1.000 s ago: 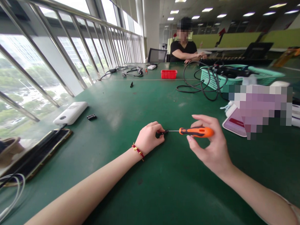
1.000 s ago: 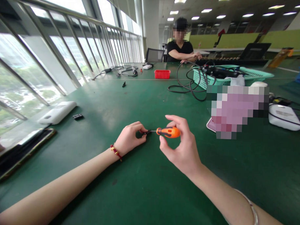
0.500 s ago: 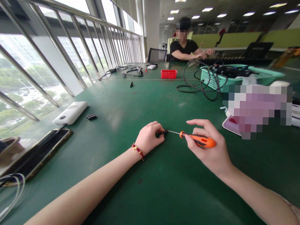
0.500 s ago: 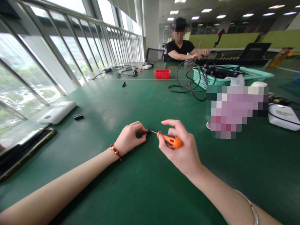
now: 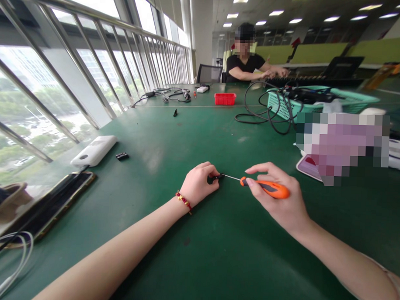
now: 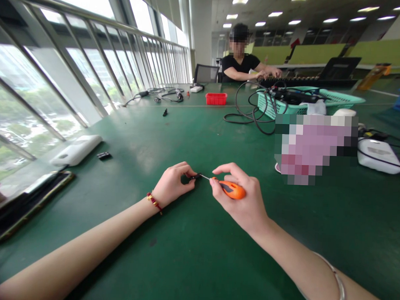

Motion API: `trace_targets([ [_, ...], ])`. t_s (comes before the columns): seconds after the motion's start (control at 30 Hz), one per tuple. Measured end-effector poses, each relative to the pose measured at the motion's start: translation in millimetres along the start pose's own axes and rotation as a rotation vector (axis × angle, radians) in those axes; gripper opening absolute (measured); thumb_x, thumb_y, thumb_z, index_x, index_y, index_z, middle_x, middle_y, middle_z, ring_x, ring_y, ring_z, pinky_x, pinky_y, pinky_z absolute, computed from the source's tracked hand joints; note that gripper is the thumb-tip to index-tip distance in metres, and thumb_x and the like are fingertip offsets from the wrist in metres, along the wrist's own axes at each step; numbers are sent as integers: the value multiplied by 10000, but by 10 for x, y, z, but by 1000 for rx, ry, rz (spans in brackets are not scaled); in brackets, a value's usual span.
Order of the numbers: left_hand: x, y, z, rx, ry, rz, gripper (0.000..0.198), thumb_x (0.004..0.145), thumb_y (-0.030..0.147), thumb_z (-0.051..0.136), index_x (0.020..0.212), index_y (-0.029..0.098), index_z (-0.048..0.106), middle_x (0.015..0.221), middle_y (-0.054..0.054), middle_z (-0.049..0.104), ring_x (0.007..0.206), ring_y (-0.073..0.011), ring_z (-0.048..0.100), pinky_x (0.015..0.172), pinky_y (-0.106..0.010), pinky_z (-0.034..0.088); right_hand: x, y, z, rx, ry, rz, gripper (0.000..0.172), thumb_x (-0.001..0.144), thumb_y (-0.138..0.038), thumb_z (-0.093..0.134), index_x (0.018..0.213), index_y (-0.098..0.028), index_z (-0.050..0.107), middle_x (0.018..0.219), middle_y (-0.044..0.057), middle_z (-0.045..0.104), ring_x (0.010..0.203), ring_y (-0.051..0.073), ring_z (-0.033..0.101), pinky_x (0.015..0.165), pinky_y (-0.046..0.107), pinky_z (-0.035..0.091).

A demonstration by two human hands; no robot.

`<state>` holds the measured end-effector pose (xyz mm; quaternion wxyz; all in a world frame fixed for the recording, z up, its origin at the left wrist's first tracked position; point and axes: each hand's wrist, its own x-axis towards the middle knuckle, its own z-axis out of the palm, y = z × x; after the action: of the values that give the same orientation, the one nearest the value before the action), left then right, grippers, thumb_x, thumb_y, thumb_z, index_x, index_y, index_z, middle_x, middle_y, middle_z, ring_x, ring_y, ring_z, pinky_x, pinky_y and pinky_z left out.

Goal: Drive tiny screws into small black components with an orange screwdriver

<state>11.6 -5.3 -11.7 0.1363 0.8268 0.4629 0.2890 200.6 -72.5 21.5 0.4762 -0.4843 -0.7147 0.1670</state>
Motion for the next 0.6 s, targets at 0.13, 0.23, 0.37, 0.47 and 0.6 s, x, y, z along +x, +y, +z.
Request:
trace_targets([
  [0.13,-4,-6,9,5,-1,0,92,662,143,550,727,167,611,780,-10,605,716,-139,577,680,-249,484,32,57,34,27,161,-106,411,715,-215,619,1103,-196,483,823,17,581,752,154,591,736,288,478],
  [0.23,-6,3,6,5,-1,0,93,661,144,551,727,168,612,779,-9,606,715,-138,578,682,-250,485,40,90,53,55,199,-115,534,686,-240,648,1169,-188,428,909,46,552,827,176,580,772,321,480],
  [0.37,-7,10,-2,-1,-2,-4,86,659,143,551,718,168,609,780,-11,606,712,-137,579,674,-245,486,14,51,35,15,87,-23,369,745,-275,606,1079,-186,477,538,-77,426,450,92,431,471,222,382],
  [0.47,-7,1,-3,-2,-3,-5,88,659,144,551,720,168,610,780,-12,606,713,-137,579,669,-244,485,-2,2,15,-19,-3,-5,141,785,-266,561,902,-192,535,425,-102,365,361,63,335,412,206,304],
  [0.6,-9,-2,3,0,2,-4,85,662,144,553,722,168,607,772,-10,603,707,-137,576,671,-248,483,3,2,27,32,61,-49,263,767,-225,576,1018,-197,505,549,-73,481,442,76,447,489,216,394],
])
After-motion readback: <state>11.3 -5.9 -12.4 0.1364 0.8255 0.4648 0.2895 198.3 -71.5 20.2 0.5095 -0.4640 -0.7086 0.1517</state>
